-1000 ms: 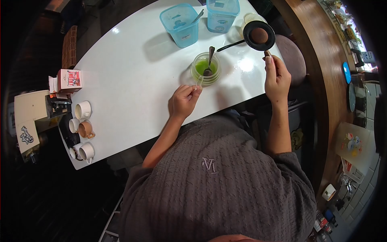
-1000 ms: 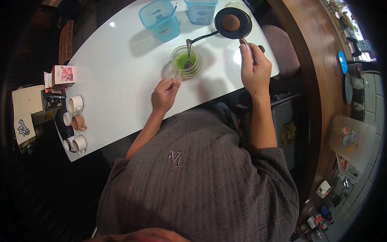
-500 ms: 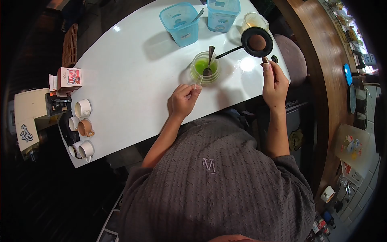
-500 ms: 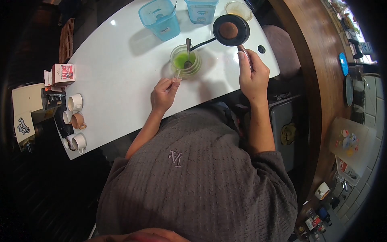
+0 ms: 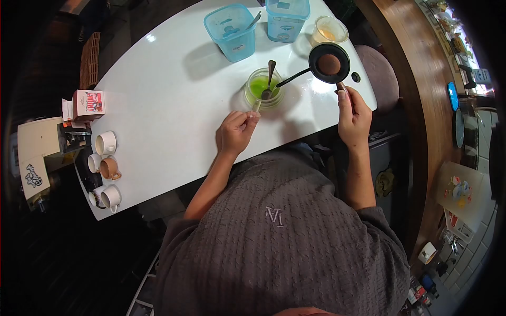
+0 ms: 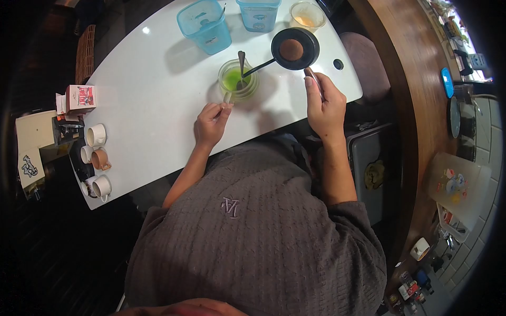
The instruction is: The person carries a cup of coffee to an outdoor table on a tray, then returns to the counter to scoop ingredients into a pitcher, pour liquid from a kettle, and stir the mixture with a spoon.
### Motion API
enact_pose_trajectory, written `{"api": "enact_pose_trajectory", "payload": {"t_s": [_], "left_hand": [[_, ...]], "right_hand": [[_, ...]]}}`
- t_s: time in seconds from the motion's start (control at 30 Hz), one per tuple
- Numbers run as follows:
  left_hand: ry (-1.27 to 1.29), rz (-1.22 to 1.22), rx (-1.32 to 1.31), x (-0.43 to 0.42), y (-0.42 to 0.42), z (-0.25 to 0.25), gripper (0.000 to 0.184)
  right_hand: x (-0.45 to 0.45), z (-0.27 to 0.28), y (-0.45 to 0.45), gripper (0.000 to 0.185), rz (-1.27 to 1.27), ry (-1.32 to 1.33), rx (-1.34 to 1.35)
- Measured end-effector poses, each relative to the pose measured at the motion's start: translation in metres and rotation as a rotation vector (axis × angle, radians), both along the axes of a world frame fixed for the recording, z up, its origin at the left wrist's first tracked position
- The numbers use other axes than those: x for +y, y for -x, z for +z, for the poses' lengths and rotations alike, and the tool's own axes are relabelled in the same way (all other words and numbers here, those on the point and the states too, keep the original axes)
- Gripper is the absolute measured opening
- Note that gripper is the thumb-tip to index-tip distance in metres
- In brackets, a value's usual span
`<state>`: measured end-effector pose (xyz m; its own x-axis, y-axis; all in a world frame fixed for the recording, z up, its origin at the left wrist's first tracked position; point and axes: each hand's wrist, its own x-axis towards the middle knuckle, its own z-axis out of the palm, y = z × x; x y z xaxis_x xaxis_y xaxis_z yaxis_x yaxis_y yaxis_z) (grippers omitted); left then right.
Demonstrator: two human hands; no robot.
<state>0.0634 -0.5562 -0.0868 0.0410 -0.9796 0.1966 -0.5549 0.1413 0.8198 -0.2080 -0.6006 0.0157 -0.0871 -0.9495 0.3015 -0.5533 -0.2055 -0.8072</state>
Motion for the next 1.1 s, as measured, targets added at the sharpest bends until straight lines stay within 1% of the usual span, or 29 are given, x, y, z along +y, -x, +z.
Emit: {"api": "enact_pose_trajectory", "payload": {"t_s": [0.2,0.27,0.3,0.37,0.4,0.47,0.53,0.67,0.73,0.77,0.8,0.83,0.87,0.93,1.1], "left_hand": [[0.032,0.003,-0.001,0.000,0.000,-0.004,0.024],[0.034,0.001,-0.018,0.000,0.000,-0.004,0.025],[0.025,0.006,-0.011,0.000,0.000,-0.002,0.024],[0.019,0.016,-0.005,0.001,0.001,0.001,0.024],[0.000,0.012,0.009,0.001,0.002,0.002,0.024],[-0.016,0.013,0.023,0.002,0.002,0.003,0.024],[0.062,0.007,0.095,0.002,0.003,0.005,0.023],[0.083,0.036,0.148,-0.002,0.010,0.012,0.023],[-0.101,-0.027,0.320,-0.005,0.011,0.012,0.029],[-0.098,-0.023,0.319,-0.005,0.011,0.013,0.029],[-0.313,-0.078,0.436,-0.006,0.010,0.022,0.033],[-0.527,-0.135,0.550,-0.007,0.010,0.026,0.039],[-0.523,-0.134,0.548,-0.009,0.009,0.023,0.039],[-0.527,-0.183,0.691,-0.009,0.008,0.015,0.042],[-0.496,-0.203,0.723,-0.011,0.008,0.009,0.040]], "right_hand": [[-0.002,-0.004,-0.007,0.024,-0.011,0.010,-0.038],[-0.003,-0.009,-0.009,0.028,-0.038,-0.062,-0.206],[-0.003,-0.014,-0.008,0.028,-0.035,-0.060,-0.207],[-0.004,-0.027,-0.003,0.034,-0.008,-0.208,-0.465],[-0.004,-0.031,-0.001,0.034,-0.004,-0.205,-0.464],[-0.005,-0.037,0.001,0.036,-0.007,-0.294,-0.630],[-0.008,-0.050,0.006,0.036,-0.027,-0.303,-0.658],[-0.011,-0.063,0.012,0.034,-0.119,-0.332,-0.674],[-0.013,-0.074,0.019,0.035,-0.117,-0.350,-0.669],[-0.015,-0.078,0.022,0.035,-0.118,-0.367,-0.665],[-0.017,-0.078,0.019,0.035,-0.113,-0.366,-0.666],[-0.019,-0.078,0.015,0.035,-0.163,-0.335,-0.679],[-0.021,-0.078,0.013,0.035,-0.214,-0.305,-0.691],[-0.024,-0.085,0.018,0.035,-0.198,-0.324,-0.684],[-0.028,-0.089,0.020,0.035,-0.180,-0.376,-0.685]]}}
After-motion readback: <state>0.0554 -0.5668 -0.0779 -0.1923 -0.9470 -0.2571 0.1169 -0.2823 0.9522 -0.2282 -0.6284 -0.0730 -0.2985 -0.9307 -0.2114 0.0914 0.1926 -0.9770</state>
